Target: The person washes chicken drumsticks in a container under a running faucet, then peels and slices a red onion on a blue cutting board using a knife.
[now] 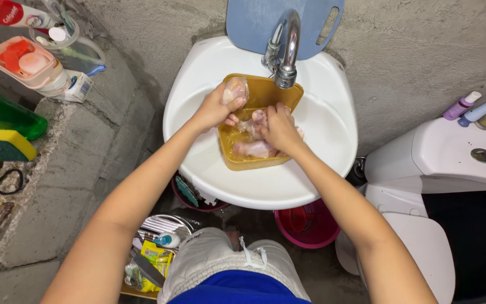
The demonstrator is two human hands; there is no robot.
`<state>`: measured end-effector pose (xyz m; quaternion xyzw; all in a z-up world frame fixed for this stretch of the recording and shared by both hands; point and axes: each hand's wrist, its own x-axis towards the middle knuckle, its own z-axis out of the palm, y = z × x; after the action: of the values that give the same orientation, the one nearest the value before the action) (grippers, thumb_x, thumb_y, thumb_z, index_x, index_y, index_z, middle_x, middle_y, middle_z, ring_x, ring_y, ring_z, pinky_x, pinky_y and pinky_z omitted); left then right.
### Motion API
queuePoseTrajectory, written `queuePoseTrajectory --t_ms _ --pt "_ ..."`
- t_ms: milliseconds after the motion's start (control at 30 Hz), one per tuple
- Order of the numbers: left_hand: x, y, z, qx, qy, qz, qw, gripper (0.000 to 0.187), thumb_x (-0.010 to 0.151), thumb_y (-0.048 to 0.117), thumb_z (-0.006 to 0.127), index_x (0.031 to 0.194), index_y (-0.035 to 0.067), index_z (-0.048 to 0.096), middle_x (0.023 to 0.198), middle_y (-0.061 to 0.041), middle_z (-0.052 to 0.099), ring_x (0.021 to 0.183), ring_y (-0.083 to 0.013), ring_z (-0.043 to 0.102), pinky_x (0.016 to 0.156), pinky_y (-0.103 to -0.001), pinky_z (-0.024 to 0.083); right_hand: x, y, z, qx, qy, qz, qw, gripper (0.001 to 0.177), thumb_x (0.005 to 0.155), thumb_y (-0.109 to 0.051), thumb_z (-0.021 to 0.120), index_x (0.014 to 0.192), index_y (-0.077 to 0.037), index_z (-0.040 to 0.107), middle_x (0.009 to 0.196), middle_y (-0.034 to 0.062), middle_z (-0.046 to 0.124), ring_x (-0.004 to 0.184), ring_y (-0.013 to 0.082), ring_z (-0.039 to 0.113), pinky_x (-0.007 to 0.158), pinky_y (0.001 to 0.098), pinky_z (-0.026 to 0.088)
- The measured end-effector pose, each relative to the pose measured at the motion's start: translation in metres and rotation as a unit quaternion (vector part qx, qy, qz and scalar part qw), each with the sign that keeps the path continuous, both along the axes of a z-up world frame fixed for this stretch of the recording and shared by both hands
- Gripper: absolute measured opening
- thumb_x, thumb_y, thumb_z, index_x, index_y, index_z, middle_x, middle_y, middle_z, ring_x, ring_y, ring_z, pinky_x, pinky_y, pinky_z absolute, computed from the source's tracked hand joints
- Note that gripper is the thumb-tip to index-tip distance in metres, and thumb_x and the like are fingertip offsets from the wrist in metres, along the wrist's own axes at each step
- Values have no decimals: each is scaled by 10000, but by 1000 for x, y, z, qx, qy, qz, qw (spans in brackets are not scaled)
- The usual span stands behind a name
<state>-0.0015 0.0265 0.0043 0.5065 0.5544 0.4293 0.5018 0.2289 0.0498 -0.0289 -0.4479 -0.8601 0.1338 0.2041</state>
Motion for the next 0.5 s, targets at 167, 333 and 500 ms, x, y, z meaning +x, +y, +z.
queuePoseTrajectory --t_ms 167,333,500 --pt "14 -11 -10 -45 130 -37 990 459 930 236 758 1252 -5 539 914 -120 699 598 -127 662 502 -281 551 5 10 18 -104 -36 21 994 470 781 -207 807 1172 -25 620 1116 254 653 1082 447 616 906 507 506" --pt "13 -25 -22 -58 112 5 992 465 908 188 754 1260 -21 533 865 -120 714 561 -129 637 489 -288 540 21 19 23 -184 76 -14 980 363 838 -233 793 1104 -36 644 1020 162 732 959 319 710 872 402 548" --pt "13 -32 -12 -87 99 21 991 677 903 154 741 1440 22 352 855 -127 689 548 -149 619 479 -304 526 34 14 23 -174 242 -74 952 307 908 -211 763 1120 -39 623 1018 77 690 946 192 654 865 332 518"
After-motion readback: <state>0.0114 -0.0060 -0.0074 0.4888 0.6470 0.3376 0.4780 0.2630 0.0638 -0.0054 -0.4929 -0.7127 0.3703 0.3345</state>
